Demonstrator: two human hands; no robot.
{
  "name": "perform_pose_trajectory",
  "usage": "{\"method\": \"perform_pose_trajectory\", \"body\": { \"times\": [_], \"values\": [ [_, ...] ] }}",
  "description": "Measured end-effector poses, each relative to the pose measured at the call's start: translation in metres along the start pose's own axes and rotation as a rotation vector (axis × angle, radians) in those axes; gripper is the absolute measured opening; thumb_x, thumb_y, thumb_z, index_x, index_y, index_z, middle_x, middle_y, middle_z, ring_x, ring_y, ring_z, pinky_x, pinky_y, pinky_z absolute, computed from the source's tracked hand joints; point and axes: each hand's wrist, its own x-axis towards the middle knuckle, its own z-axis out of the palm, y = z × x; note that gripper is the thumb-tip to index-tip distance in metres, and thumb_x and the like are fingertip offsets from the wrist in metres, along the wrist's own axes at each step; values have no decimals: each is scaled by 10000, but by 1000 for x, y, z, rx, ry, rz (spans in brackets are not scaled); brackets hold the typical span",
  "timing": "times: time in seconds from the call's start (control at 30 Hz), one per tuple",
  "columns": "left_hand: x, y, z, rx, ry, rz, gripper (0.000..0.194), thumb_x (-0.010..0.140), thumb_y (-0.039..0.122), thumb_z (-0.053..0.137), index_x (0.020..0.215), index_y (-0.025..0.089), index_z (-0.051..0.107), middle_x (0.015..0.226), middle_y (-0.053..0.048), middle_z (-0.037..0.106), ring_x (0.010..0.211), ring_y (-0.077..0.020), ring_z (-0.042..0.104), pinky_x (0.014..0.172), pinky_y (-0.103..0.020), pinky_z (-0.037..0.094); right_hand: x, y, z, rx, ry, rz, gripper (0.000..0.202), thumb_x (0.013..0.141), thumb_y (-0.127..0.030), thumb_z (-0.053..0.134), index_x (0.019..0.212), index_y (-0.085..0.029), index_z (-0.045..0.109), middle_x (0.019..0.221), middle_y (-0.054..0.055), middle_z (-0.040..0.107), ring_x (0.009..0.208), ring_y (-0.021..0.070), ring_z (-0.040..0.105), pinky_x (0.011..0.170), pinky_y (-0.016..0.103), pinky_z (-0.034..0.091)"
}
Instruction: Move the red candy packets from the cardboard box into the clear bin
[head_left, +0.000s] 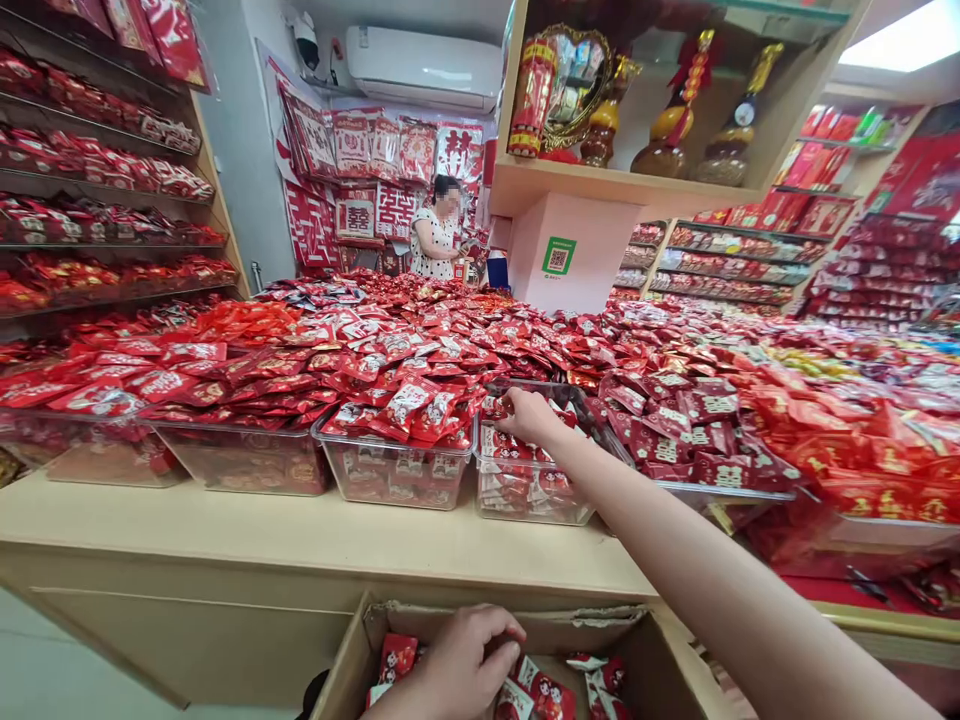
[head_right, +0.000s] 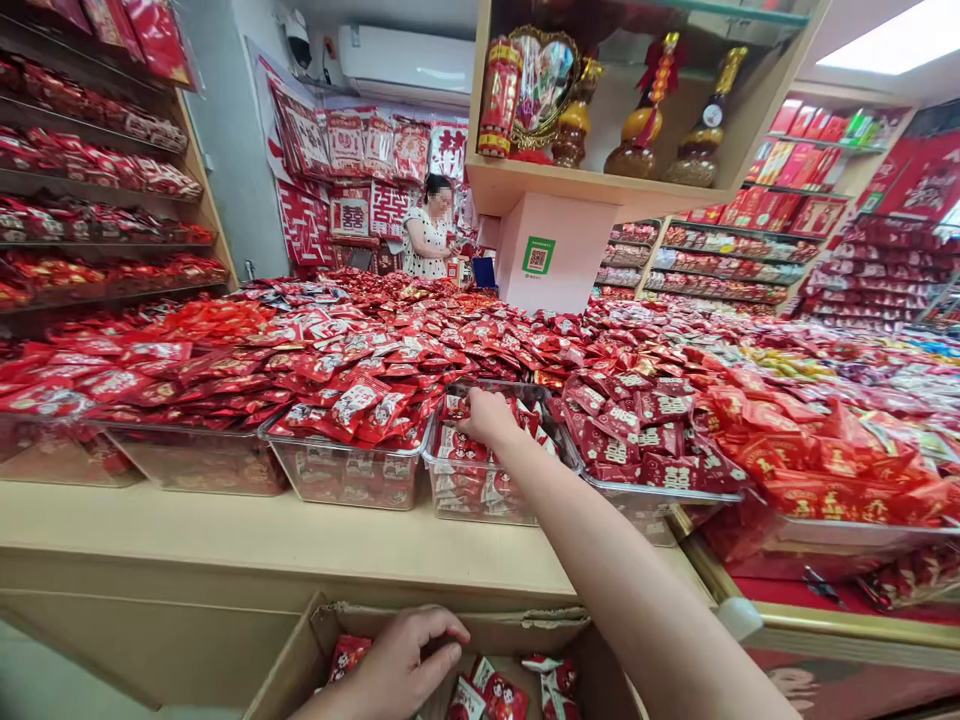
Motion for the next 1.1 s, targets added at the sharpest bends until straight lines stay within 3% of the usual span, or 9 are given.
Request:
{"method": "perform_pose_trajectory", "body": {
  "times": [0.2,0.47,0.6,0.73,0.83,0.93,1.1],
  "values": [
    [0,3,0,-11,-8,-4,223,710,149,453,830,195,635,809,-24,664,761,-152,574,685,-217,397,-2,-1,-1,-57,-33,-79,159,675,-240,525,794,-149,578,804,85,613,778,200,527,636,248,362],
    [0,2,1,11,4,-5,220,714,164,453,826,199,639,776,-21,662,733,-154,570,664,-218,396,-1,-3,-1,-63,-1,-122,127,664,-265,521,726,-158,552,720,64,602,696,183,531,581,238,359],
    [0,2,1,-1,-10,-8,223,716,163,452,836,199,636,807,-25,662,758,-154,570,686,-223,398,-2,-2,-2,-30,5,-103,187,646,-280,543,792,-164,526,760,53,596,727,177,519,611,234,370],
    [0,3,0,0,-35,-7,231,719,161,449,858,192,631,836,-33,661,781,-159,571,709,-233,398,-5,1,-6,-13,64,0,370,653,-319,537,954,-119,454,915,125,556,887,248,468,733,316,361],
    [0,4,0,3,-43,-11,234,723,163,443,859,194,631,840,-30,659,774,-160,569,701,-234,399,-5,5,-9,35,173,193,440,705,-322,474,1055,-73,377,974,186,515,945,292,445,780,389,338],
    [-1,4,0,8,-34,-29,229,721,169,446,851,200,631,827,-24,656,745,-157,566,678,-231,402,-2,10,-10,212,243,375,480,723,-329,459,1125,-99,333,1042,191,482,984,294,441,795,396,336],
    [-1,2,1,16,-26,-29,224,725,169,443,840,204,631,804,-17,658,755,-155,571,671,-217,400,2,16,-8,400,180,419,500,705,-308,489,1163,-152,362,887,105,583,789,219,551,705,325,395]
  ]
}}
